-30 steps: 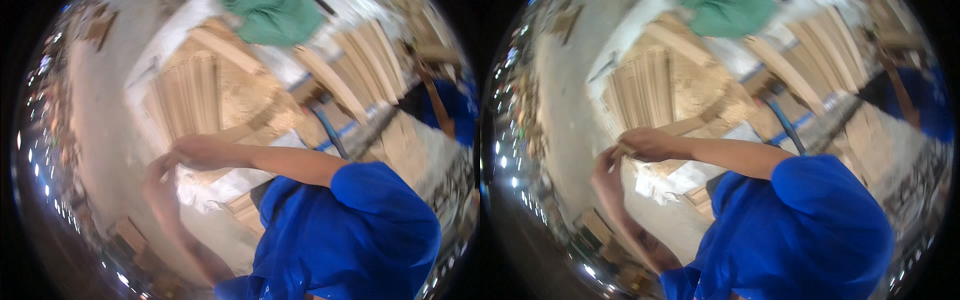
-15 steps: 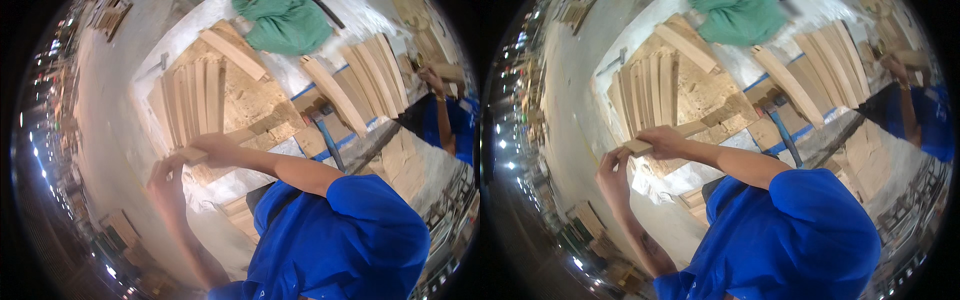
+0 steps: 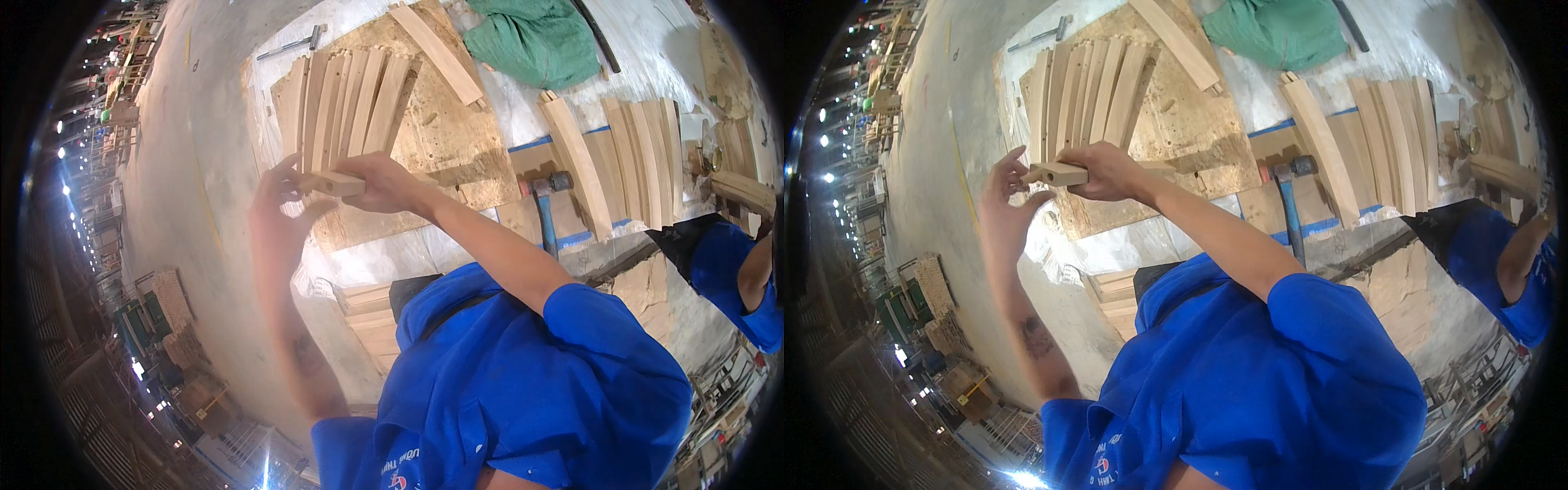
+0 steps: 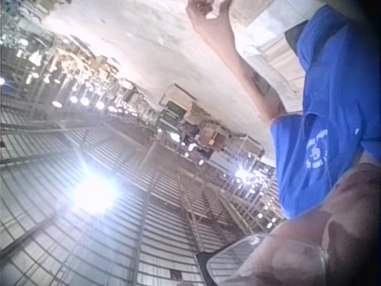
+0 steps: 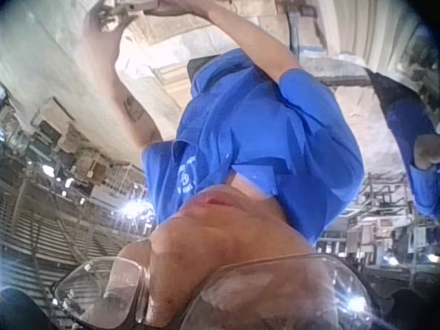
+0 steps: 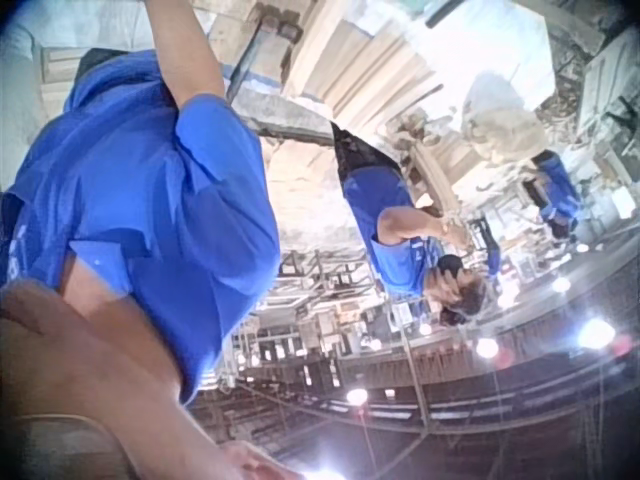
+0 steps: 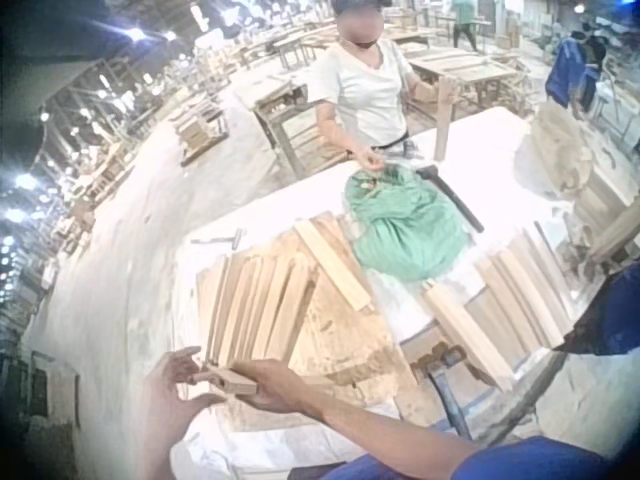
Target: The person repeatedly hammers small wooden dowels into a wooden board using a hammer. The person picks up each dowel, positions it, and strikes it into the board one at a time. The work is performed at a table in a workshop environment.
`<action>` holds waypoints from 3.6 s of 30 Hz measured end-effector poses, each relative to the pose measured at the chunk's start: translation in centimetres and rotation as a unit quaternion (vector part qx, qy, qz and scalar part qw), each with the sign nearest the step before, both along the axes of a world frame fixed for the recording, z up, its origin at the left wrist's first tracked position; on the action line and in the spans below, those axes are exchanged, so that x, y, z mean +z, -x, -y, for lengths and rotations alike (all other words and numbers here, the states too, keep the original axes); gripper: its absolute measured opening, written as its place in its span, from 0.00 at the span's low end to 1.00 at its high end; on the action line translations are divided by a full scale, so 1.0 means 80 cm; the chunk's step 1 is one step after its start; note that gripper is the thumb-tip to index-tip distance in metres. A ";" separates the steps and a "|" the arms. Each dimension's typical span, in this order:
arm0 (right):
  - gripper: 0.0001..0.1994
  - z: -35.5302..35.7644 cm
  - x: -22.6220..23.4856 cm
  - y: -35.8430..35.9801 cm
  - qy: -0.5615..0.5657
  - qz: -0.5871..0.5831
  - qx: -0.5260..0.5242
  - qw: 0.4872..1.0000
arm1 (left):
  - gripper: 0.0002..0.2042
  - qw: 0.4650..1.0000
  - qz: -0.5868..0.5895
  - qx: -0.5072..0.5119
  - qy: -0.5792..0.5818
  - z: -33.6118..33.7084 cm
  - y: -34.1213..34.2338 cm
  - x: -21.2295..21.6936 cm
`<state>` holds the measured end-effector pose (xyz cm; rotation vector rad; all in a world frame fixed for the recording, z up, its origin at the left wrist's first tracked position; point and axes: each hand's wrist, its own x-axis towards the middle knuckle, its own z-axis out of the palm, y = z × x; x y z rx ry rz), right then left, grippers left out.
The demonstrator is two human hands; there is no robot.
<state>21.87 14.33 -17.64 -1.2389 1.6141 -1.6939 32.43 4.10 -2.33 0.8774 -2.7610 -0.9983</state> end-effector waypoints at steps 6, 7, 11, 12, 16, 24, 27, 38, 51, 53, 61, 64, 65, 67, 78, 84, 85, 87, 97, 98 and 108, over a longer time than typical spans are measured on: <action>0.21 0.006 0.021 0.001 -0.083 -0.082 0.172 0.978 | 0.30 0.961 -0.138 -0.018 -0.240 0.017 -0.046 -0.100; 0.21 0.002 0.028 0.010 -0.159 -0.077 0.234 0.956 | 0.22 0.947 -0.183 -0.011 -0.262 0.010 -0.048 -0.112; 0.21 -0.045 -0.047 0.083 -0.201 -0.122 0.158 0.959 | 0.11 0.942 -0.242 0.055 -0.226 -0.011 -0.049 -0.128; 0.21 -0.061 -0.077 0.101 -0.240 -0.137 0.106 0.955 | 0.11 0.938 -0.256 0.072 -0.221 -0.016 -0.044 -0.131; 0.21 -0.088 -0.161 0.114 -0.349 -0.176 -0.077 0.917 | 0.12 0.921 -0.304 0.132 -0.203 -0.039 -0.028 -0.151; 0.22 -0.111 -0.154 0.068 -0.364 -0.223 0.026 0.904 | 0.10 0.904 -0.342 0.139 -0.217 -0.051 -0.005 -0.174; 0.21 -0.170 -0.186 0.029 -0.342 -0.316 0.122 0.877 | 0.06 0.889 -0.383 0.137 -0.213 -0.049 -0.015 -0.184; 0.10 -0.190 -0.201 0.013 -0.350 -0.363 0.056 0.862 | 0.10 0.924 -0.327 0.070 -0.187 -0.070 0.027 -0.170; 0.17 -0.151 -0.072 0.056 -0.103 0.285 -0.105 0.947 | 0.09 0.917 -0.355 0.048 -0.174 -0.083 0.026 -0.190; 0.16 -0.141 0.002 0.067 -0.054 0.274 -0.079 0.957 | 0.07 0.909 -0.341 0.053 -0.235 -0.096 0.039 -0.172; 0.12 -0.114 0.068 0.073 0.028 0.381 -0.007 0.924 | 0.10 0.912 -0.322 0.100 -0.235 -0.096 0.032 -0.165; 0.10 -0.109 0.048 0.066 0.084 0.435 -0.019 0.896 | 0.11 0.938 -0.299 0.045 -0.168 -0.086 0.026 -0.168; 0.10 -0.112 0.041 0.067 0.072 0.451 -0.032 0.889 | 0.11 0.907 -0.310 0.063 -0.279 -0.090 0.031 -0.165; 0.10 -0.117 0.034 0.065 0.050 0.477 -0.052 0.876 | 0.10 0.910 -0.279 0.047 -0.304 -0.093 0.033 -0.144; 0.09 -0.108 0.082 0.081 -0.067 0.152 0.004 0.986 | 0.09 0.903 -0.302 0.058 -0.302 -0.070 0.031 -0.150; 0.07 -0.120 0.037 0.061 -0.097 0.207 0.017 0.973 | 0.08 0.897 -0.289 0.061 -0.330 -0.075 0.031 -0.152; 0.07 -0.116 0.033 0.056 -0.078 0.223 -0.001 0.972 | 0.09 0.899 -0.279 0.061 -0.331 -0.072 0.032 -0.152; 0.07 -0.119 0.024 0.047 -0.066 0.241 -0.031 0.968 | 0.09 0.895 -0.276 0.054 -0.345 -0.074 0.030 -0.153; 0.13 -0.119 0.036 0.058 -0.063 0.182 -0.081 0.978 | 0.10 0.902 -0.244 0.040 -0.354 -0.073 0.042 -0.143; 0.14 -0.118 0.030 0.059 -0.080 0.167 -0.082 0.979 | 0.09 0.900 -0.264 0.033 -0.345 -0.073 0.043 -0.144; 0.16 -0.100 0.096 0.083 -0.044 0.044 -0.034 0.997 | 0.10 0.915 -0.225 0.040 -0.333 -0.072 0.037 -0.130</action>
